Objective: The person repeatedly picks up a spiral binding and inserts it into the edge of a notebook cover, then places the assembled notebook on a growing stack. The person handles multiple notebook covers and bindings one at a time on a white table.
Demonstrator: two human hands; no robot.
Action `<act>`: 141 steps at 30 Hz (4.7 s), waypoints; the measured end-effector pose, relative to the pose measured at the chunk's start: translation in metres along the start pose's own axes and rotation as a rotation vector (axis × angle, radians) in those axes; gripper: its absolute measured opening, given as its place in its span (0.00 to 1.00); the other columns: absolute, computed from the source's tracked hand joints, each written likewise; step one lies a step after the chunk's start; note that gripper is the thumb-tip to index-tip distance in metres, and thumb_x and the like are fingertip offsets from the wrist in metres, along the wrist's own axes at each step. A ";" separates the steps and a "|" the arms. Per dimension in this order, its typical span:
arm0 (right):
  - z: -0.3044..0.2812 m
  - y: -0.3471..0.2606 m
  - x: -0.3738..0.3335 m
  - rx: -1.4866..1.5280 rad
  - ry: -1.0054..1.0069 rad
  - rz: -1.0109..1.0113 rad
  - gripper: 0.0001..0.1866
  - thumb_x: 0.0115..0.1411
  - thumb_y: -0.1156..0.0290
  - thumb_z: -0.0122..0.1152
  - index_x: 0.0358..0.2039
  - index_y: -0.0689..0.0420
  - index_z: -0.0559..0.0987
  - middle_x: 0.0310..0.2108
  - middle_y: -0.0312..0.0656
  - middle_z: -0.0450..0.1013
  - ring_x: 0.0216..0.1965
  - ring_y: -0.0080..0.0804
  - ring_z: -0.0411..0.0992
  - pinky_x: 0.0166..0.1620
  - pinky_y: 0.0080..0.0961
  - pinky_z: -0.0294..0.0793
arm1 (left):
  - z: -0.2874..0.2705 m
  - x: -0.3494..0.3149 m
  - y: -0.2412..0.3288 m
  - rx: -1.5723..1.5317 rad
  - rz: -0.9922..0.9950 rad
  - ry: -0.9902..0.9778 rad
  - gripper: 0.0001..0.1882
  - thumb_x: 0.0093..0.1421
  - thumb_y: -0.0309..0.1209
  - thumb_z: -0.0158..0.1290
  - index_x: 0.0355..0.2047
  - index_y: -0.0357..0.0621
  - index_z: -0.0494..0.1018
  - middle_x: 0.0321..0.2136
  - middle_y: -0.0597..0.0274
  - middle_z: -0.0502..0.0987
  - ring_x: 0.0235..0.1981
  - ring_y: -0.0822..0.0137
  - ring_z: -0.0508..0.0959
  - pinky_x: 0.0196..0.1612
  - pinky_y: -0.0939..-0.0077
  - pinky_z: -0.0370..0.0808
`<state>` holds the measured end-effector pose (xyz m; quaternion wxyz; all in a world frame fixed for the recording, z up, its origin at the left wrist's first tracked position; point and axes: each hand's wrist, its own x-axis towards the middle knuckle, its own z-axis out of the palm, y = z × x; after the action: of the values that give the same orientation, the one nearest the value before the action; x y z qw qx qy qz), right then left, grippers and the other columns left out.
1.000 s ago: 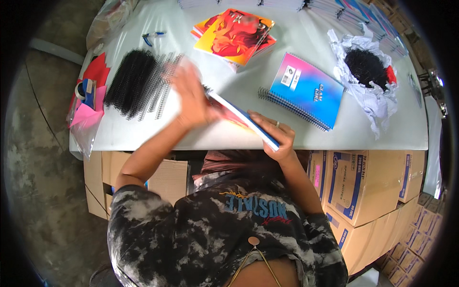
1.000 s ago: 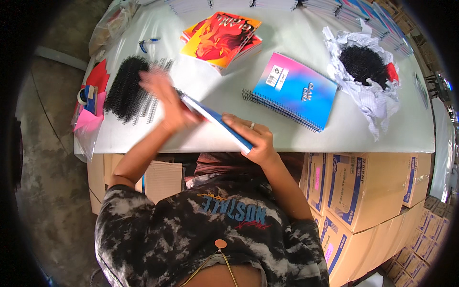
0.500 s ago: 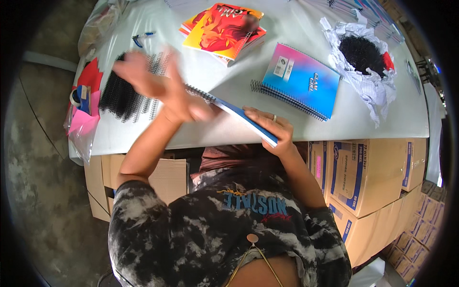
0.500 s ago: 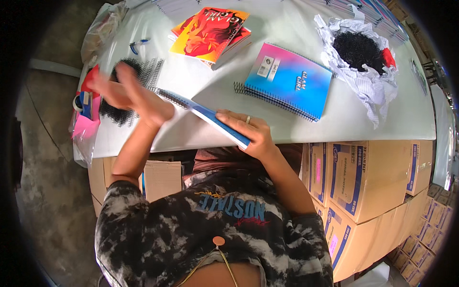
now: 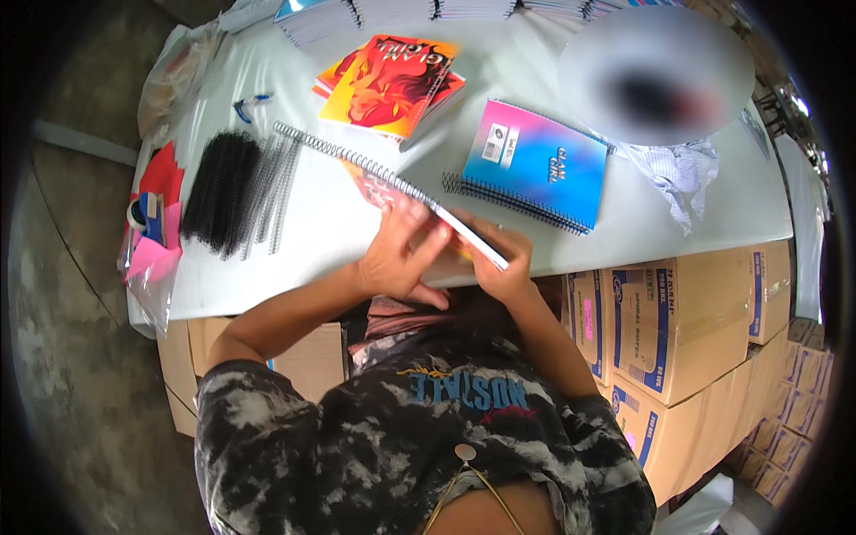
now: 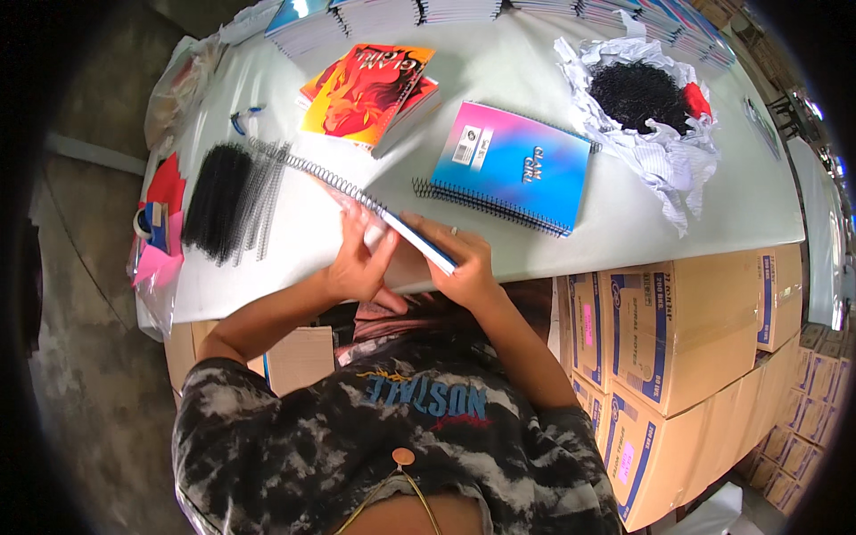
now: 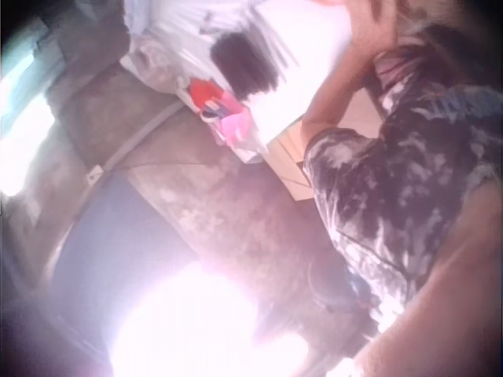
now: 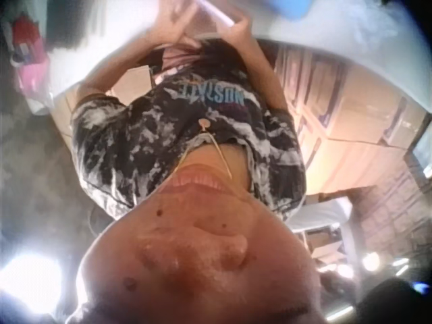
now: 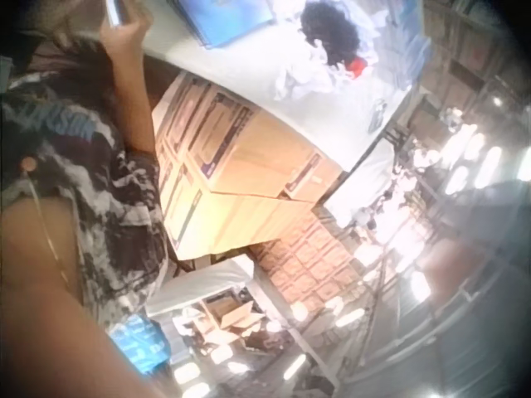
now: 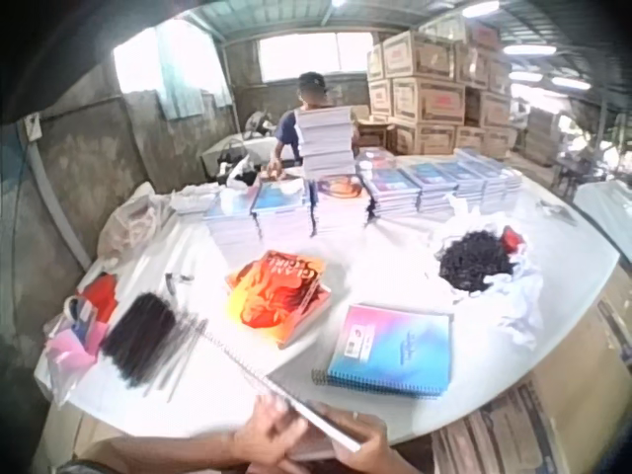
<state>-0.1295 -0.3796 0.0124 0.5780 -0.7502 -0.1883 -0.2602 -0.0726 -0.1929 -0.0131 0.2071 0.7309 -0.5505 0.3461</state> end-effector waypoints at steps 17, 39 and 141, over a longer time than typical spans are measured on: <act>0.014 0.000 0.003 0.012 -0.031 -0.049 0.21 0.46 0.83 0.56 0.45 0.63 0.74 0.43 0.48 0.73 0.41 0.41 0.74 0.43 0.28 0.74 | 0.008 0.027 0.007 -0.125 -0.174 0.061 0.45 0.56 0.64 0.31 0.57 0.33 0.52 0.56 0.38 0.52 0.62 0.41 0.44 0.58 0.37 0.34; 0.008 0.007 0.011 0.158 -0.001 -0.014 0.26 0.50 0.71 0.56 0.52 0.57 0.68 0.45 0.50 0.69 0.42 0.45 0.69 0.43 0.32 0.69 | 0.006 0.017 0.031 -0.163 0.073 0.014 0.53 0.43 0.67 0.49 0.58 0.39 0.52 0.58 0.37 0.50 0.60 0.33 0.44 0.58 0.37 0.37; -0.015 -0.004 0.021 0.430 -0.072 0.366 0.17 0.49 0.78 0.64 0.42 0.65 0.75 0.36 0.42 0.76 0.36 0.22 0.72 0.42 0.18 0.71 | -0.017 -0.019 -0.006 -1.181 -1.339 0.336 0.22 0.52 0.17 0.48 0.49 0.39 0.63 0.42 0.62 0.72 0.45 0.69 0.71 0.51 0.74 0.67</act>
<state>-0.1184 -0.3931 0.0312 0.7541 -0.6406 -0.1213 -0.0787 -0.0746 -0.1665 -0.0154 0.7835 0.6128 -0.0609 -0.0833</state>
